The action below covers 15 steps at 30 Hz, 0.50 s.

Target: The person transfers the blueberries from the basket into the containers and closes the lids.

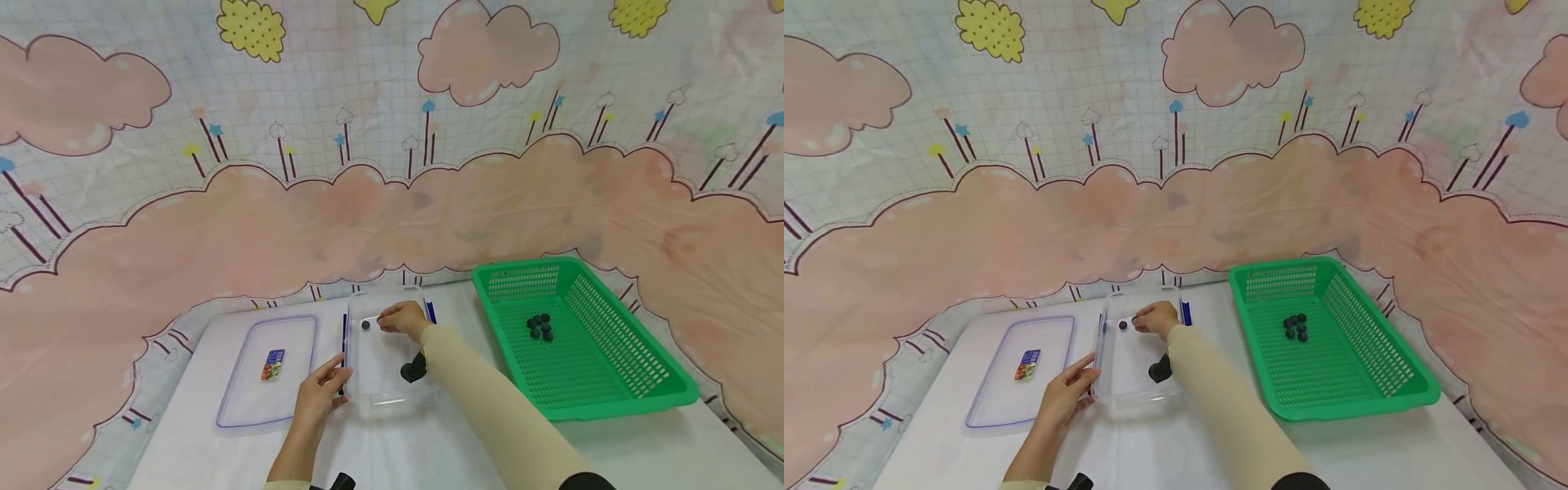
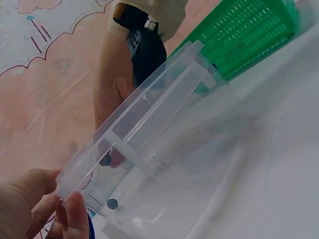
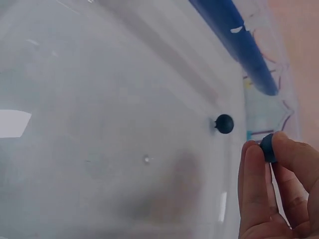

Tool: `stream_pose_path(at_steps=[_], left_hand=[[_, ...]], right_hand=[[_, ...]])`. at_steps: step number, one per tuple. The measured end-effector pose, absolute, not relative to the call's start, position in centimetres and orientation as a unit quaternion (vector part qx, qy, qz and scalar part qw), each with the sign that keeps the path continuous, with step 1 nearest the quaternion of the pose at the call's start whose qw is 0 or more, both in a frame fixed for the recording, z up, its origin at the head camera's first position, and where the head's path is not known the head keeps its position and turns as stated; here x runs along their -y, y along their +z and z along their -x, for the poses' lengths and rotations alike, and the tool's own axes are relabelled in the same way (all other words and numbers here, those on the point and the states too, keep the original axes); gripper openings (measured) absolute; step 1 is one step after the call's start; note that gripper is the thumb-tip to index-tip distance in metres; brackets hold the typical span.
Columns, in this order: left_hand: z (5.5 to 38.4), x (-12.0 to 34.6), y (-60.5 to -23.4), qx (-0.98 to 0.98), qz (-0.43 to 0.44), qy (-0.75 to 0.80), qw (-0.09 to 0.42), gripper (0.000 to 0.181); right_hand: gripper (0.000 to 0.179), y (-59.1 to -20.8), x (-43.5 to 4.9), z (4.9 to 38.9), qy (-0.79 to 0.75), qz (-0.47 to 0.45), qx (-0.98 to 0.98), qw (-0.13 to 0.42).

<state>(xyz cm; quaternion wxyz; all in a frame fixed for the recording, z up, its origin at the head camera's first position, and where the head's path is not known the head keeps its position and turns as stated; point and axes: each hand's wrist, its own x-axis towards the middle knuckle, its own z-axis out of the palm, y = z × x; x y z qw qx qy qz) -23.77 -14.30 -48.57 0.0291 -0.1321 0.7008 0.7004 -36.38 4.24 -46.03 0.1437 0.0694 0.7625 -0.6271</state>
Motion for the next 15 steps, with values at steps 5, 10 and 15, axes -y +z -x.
stream_pose_path(at_steps=[5, 10, 15], left_hand=[[23.6, 14.7, -48.6, -0.699, 0.14, 0.7, 0.029, 0.051], [23.7, 14.7, -48.9, -0.697, 0.144, 0.702, 0.033, 0.052], [23.9, 14.3, -49.1, -0.696, 0.137, 0.705, 0.03, 0.052]], right_hand=[[0.02, -47.8, -3.5, 37.1, -0.607, -0.116, -0.772, 0.151], [0.017, -49.3, -3.3, 37.3, -0.58, -0.145, -0.79, 0.139], [0.015, -49.8, -3.6, 37.2, -0.584, -0.151, -0.787, 0.129]])
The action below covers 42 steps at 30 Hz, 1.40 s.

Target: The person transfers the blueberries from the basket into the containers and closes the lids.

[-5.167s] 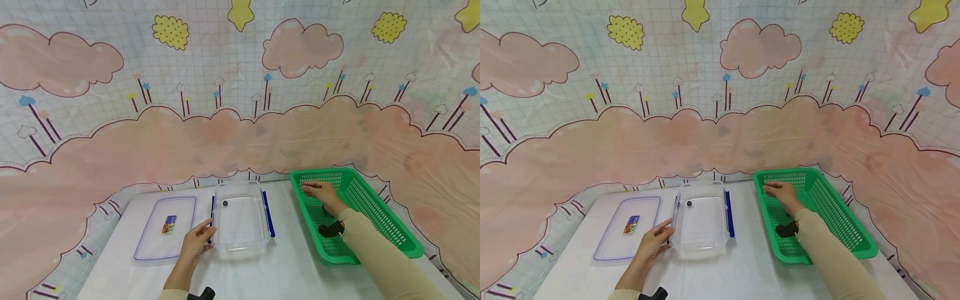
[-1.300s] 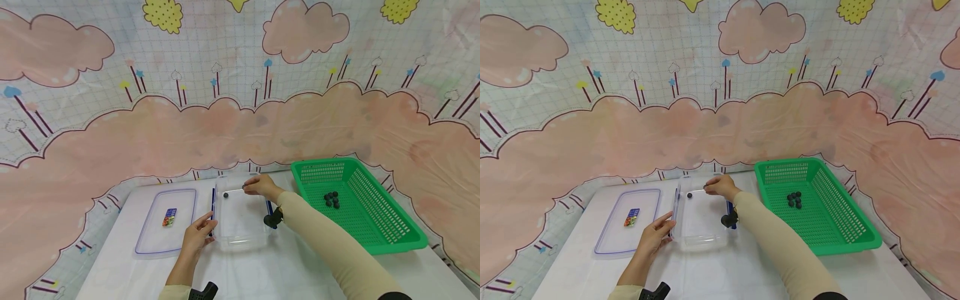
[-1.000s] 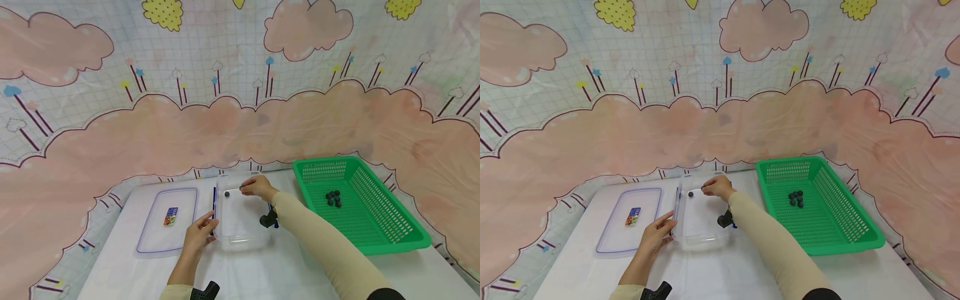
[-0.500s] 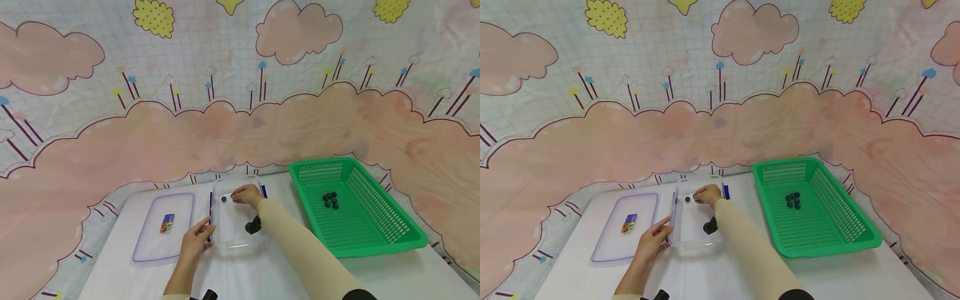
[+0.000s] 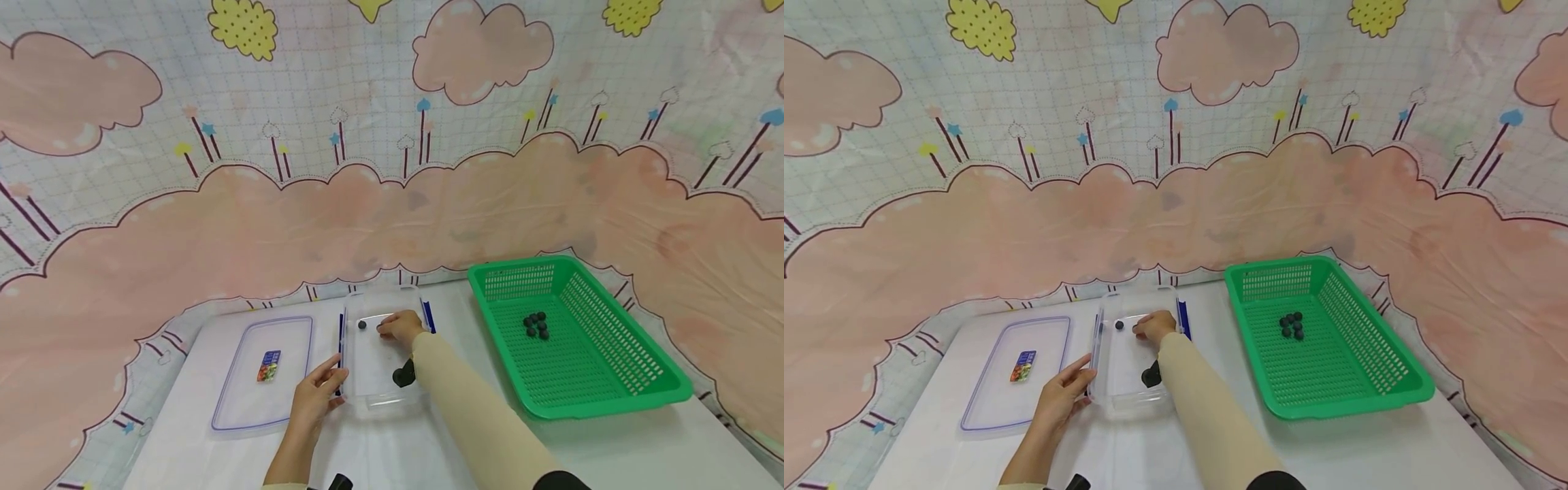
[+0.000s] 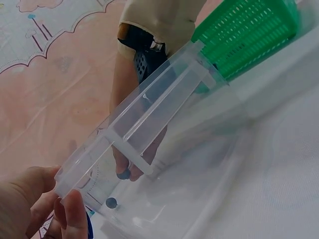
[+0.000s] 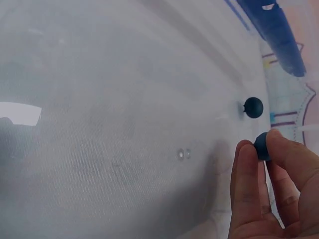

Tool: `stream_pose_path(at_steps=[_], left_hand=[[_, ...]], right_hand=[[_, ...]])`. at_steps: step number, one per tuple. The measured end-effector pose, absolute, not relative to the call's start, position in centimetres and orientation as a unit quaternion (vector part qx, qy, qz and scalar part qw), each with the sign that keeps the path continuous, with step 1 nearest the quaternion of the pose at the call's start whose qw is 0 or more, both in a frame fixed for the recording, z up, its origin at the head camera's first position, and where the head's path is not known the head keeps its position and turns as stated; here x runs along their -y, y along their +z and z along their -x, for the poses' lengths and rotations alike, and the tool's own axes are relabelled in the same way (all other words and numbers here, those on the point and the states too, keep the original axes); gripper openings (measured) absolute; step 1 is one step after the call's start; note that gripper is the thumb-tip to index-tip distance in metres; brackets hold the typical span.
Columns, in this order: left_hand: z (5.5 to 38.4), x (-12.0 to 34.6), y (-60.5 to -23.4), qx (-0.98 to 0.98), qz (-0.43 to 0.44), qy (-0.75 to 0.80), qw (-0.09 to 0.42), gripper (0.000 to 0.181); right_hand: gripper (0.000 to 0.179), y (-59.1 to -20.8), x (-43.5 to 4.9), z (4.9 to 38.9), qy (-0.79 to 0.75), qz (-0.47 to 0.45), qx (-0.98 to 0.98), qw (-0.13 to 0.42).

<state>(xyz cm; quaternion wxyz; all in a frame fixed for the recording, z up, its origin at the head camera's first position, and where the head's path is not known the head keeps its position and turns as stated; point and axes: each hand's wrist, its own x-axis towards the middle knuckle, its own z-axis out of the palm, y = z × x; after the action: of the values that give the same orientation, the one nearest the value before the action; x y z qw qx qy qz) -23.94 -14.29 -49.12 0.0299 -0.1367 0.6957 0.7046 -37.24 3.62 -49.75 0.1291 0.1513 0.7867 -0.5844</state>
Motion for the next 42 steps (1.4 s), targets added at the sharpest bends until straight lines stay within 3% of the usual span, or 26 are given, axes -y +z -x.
stream_pose_path(at_steps=[16, 22, 26, 31, 37, 42], left_hand=[[24.3, 13.8, -49.0, -0.697, 0.125, 0.706, 0.026, 0.05], [24.0, 14.3, -48.8, -0.704, 0.125, 0.699, 0.026, 0.05], [24.0, 14.5, -48.5, -0.704, 0.127, 0.699, 0.029, 0.05], [24.0, 14.5, -48.4, -0.708, 0.131, 0.693, 0.026, 0.05], [24.0, 14.5, -48.4, -0.709, 0.137, 0.692, 0.03, 0.05], [23.9, 14.4, -48.6, -0.706, 0.138, 0.694, 0.032, 0.051]], right_hand=[[0.024, -48.9, -4.2, 37.3, -0.593, -0.119, -0.784, 0.139], [0.028, -44.0, -5.9, 36.7, -0.671, -0.021, -0.731, 0.122], [0.034, -39.9, -10.1, 37.7, -0.674, 0.013, -0.732, 0.096], [0.042, -37.8, -18.5, 38.6, -0.658, 0.018, -0.752, 0.035], [0.054, -39.6, -28.4, 36.5, -0.635, -0.046, -0.771, -0.014], [0.063, -42.9, -33.1, 34.1, -0.626, -0.135, -0.768, -0.011]])
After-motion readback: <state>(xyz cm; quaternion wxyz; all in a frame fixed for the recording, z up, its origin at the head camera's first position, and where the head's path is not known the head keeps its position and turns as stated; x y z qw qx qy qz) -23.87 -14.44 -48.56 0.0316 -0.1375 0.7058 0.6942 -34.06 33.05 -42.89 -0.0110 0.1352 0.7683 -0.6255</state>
